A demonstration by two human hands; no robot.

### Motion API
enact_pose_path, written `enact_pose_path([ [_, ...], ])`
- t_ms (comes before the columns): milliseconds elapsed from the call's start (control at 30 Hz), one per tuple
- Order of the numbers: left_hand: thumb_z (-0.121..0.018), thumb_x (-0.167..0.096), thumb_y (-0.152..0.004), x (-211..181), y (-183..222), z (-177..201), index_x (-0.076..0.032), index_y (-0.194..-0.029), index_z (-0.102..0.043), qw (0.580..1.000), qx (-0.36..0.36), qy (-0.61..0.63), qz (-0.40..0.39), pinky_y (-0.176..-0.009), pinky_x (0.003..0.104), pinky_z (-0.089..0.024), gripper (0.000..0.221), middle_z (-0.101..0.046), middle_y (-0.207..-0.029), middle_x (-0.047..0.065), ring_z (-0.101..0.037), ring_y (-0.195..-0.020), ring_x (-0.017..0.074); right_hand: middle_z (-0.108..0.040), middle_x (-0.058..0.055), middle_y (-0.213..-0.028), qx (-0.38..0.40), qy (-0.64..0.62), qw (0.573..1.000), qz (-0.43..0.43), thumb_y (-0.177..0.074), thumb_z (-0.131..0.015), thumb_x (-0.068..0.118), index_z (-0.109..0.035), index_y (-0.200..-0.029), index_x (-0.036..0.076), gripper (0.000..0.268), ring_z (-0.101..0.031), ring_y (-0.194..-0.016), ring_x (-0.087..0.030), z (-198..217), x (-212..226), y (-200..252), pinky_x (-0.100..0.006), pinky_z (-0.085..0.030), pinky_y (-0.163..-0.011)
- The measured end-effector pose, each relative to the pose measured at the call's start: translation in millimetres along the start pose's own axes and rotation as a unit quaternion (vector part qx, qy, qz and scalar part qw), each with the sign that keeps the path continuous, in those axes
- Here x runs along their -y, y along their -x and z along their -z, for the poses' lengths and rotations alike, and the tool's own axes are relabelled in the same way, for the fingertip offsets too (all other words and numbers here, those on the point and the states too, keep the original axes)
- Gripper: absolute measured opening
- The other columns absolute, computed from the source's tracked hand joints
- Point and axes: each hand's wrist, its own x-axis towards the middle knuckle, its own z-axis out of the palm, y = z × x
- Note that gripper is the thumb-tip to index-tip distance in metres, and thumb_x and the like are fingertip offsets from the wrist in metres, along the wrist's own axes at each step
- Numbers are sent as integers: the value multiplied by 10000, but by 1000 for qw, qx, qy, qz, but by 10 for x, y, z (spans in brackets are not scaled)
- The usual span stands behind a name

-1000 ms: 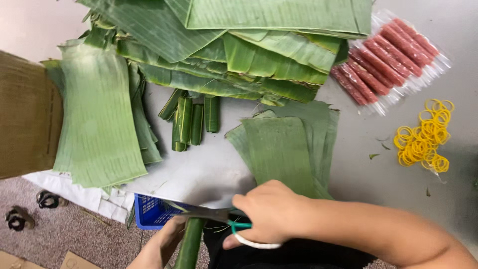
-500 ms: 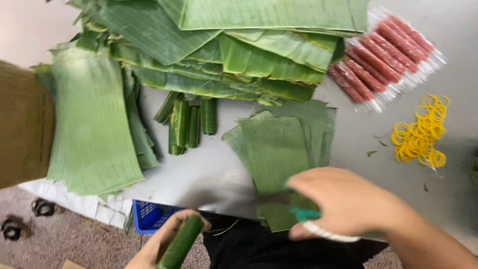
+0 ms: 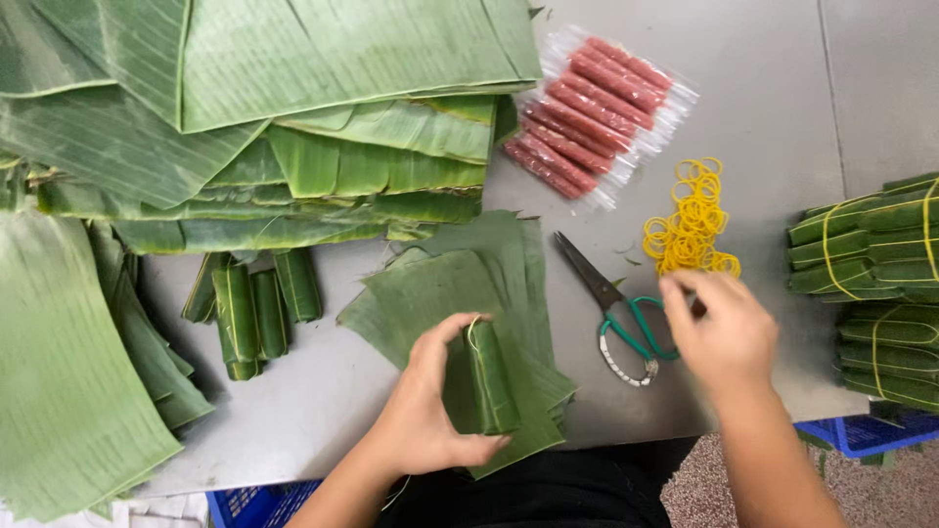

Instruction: The person wraps pre-packaged sausages in banana leaves, folds the leaves into cylindrical bundles, and secures them with yellow rubber bands. The person uses scissors to trim excess leaf material and places the finished bundles on the table.

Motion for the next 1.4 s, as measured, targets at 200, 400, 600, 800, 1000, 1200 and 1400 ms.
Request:
enact_pose_path([
  [200,-931,-409,-533,99,-118,-183,-60,-1449,-423,974,-17,-189,-122,-1241,645,-123,1104,-554,-1422,194,-491,-1414,353,-716,-41,-1062,-43,67,994,79,-956,-787,263,-796,-1078,158,161,-641,-1016,-284,-371,-240,-487,-400,-527,-883],
  [400,-913,-419,-553,153,-416,-154,-65,-1473,-405,967,51,-172,-180,-1267,650,-123,1109,-581,-1419,155,-510,-1424,340,-703,-73,-1072,-66,52,990,114,-1027,-744,202,-775,-1074,117,102,-634,-1029,-300,-304,-325,-554,-420,-518,-919],
  [600,-967,-445,-544,20,-551,-46,-47,-1511,-346,972,-19,-111,-204,-1287,604,-135,1216,-496,-1510,159,-431,-1492,348,-685,-46,-963,-39,-274,960,-48,-1041,-670,134,-690,-1084,49,97,-640,-876,-194,-151,60,-289,-288,-518,-840],
  [800,-970,-500,-643,-136,-245,-250,-6,-1590,-249,895,66,439,-45,-1272,372,-338,1289,-429,-1512,103,-436,-1460,230,-661,-48,-997,126,-431,889,87,-1001,-642,111,-663,-1019,19,95,-645,-919,-154,-276,849,105,-290,-527,-827],
  [1000,-947,-427,-539,-126,-64,-46,-59,-1498,-400,978,-10,-41,-205,-1159,415,-449,1164,-511,-1478,130,-521,-1382,249,-606,-37,-759,346,-789,416,-292,-1019,-657,171,-650,-946,-18,203,-581,-679,-163,-256,1043,-118,-297,-469,-600],
  [1200,-956,-369,-536,25,-125,180,-75,-1479,-405,987,-147,67,-12,-1036,388,-512,1132,-591,-1363,122,-615,-1187,229,-658,-51,-778,374,-467,769,225,-947,-702,127,-704,-935,59,69,-637,-674,-220,-16,1158,14,-357,-488,-595],
  [1400,-971,-299,-624,-167,-104,48,-115,-1565,-313,880,60,469,30,-1105,390,-440,1163,-471,-1498,115,-524,-1293,259,-638,-79,-854,339,-432,768,329,-976,-677,161,-678,-970,62,100,-637,-762,-273,14,1287,-128,-363,-495,-678],
])
